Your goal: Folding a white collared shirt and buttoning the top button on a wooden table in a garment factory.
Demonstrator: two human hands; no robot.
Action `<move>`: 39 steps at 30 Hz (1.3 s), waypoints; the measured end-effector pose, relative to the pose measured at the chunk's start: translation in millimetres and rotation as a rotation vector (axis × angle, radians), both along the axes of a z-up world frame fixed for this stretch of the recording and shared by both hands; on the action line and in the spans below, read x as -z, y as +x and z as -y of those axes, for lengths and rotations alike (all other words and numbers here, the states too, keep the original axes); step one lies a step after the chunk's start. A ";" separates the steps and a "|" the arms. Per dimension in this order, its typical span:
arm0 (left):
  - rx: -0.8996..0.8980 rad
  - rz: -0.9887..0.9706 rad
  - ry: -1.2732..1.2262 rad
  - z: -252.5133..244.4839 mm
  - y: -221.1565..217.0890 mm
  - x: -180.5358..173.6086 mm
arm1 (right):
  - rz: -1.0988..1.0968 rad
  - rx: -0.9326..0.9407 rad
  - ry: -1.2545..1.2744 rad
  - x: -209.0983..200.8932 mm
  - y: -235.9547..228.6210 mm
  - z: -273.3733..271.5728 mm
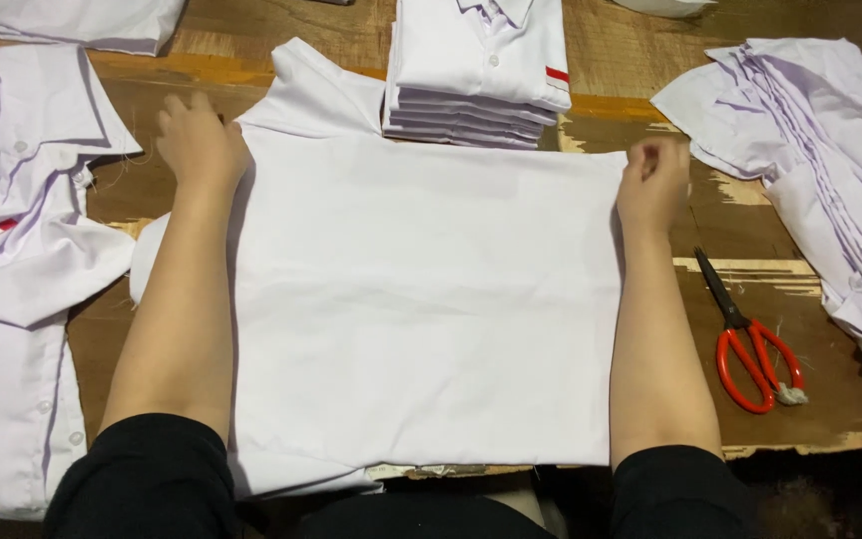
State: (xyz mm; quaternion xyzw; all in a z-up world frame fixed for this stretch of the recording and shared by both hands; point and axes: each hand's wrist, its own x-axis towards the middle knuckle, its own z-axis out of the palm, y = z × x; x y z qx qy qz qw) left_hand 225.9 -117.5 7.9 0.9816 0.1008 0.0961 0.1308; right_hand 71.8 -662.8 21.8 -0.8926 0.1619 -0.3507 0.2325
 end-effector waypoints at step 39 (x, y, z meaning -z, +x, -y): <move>-0.136 0.621 -0.970 -38.8 -496.9 27.6 | -0.284 0.026 0.255 -15.0 -343.1 -78.9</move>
